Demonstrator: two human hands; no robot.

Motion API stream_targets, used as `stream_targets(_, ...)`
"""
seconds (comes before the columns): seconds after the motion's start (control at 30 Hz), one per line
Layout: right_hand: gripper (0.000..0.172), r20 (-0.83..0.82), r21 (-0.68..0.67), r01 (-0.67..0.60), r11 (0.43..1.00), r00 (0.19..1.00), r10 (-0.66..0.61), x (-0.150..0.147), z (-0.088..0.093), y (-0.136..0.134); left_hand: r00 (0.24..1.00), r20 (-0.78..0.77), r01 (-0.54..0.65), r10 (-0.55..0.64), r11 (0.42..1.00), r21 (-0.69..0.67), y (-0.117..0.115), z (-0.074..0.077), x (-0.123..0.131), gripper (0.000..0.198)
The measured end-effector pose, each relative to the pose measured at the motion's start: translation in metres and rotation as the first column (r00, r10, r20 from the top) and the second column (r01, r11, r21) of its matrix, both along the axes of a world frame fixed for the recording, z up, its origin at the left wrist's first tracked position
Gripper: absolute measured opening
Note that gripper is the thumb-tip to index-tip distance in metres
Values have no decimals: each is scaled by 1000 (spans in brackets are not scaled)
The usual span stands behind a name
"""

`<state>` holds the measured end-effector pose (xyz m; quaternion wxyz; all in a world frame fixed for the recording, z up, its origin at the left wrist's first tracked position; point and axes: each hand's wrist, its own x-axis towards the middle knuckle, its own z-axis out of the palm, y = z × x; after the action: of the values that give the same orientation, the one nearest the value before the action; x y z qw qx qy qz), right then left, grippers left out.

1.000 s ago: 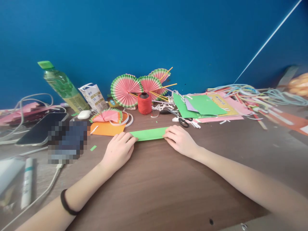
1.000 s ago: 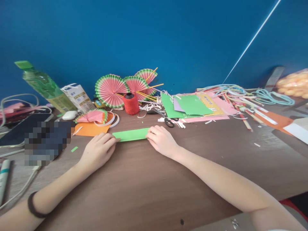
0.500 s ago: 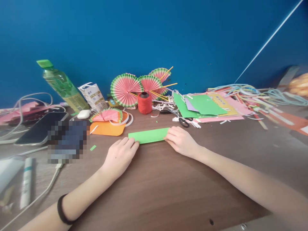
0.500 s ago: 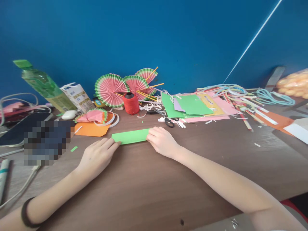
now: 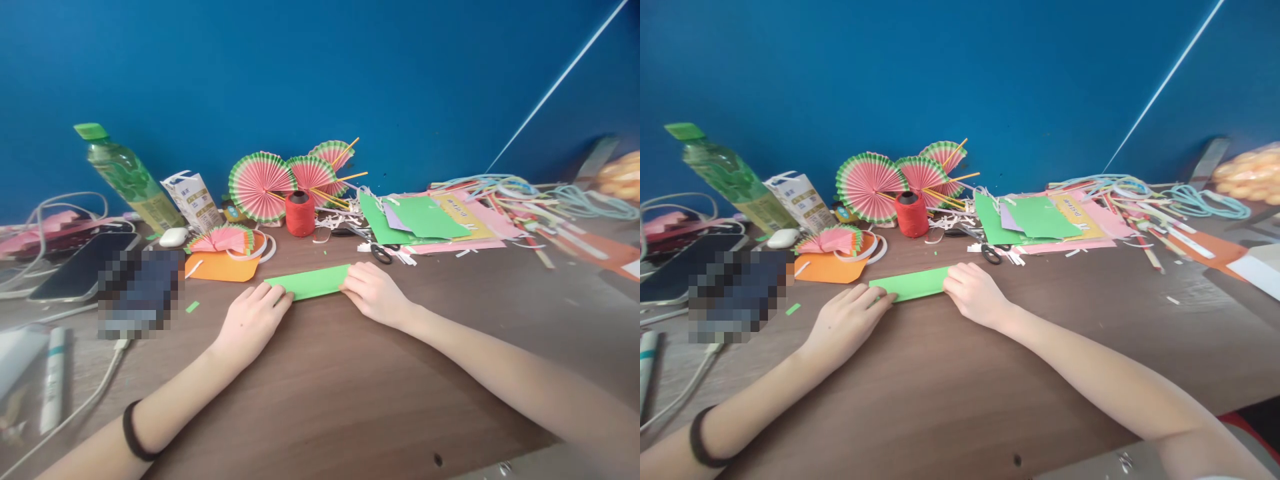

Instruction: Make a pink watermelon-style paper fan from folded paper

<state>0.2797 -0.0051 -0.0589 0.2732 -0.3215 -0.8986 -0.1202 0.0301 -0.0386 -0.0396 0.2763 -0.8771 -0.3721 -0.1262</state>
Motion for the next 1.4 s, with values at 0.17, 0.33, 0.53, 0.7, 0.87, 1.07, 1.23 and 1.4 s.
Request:
stream_targets(0.17, 16, -6, 7, -45, 999, 999, 45, -4, 2, -4, 999, 13, 35, -36, 999, 25, 0, 1, 3, 19)
stream_targets(0.33, 22, -48, 72, -66, 995, 996, 70, -7, 2, -5, 999, 26, 32, -33, 998, 54, 0, 2, 6, 19)
stream_targets(0.53, 26, -46, 87, -54, 995, 997, 58, -8, 2, -4, 997, 35, 68, -69, 997, 38, 0, 1, 7, 14)
stream_targets(0.7, 23, -36, 64, -62, 996, 997, 64, -11, 4, -8, 996, 34, 85, -86, 996, 30, 0, 1, 7, 17)
stream_targets(0.87, 18, -23, 65, -112, 992, 993, 113, -15, 4, -12, 995, 51, 88, -88, 996, 8, -3, 2, 12, 16)
stream_targets(1.07, 29, 13, 115, -112, 987, 994, 112, -19, 3, -15, 989, 68, 128, -129, 992, 18, -6, 2, 19, 14)
stream_targets(1.23, 29, 29, 120, -149, 982, 989, 146, -21, 4, -17, 982, 59, 178, -178, 984, 19, -7, 2, 21, 20)
stream_targets(1.4, 29, 38, 76, -148, 986, 989, 146, -21, 5, -17, 985, 65, 158, -158, 987, 5, -7, 1, 21, 22)
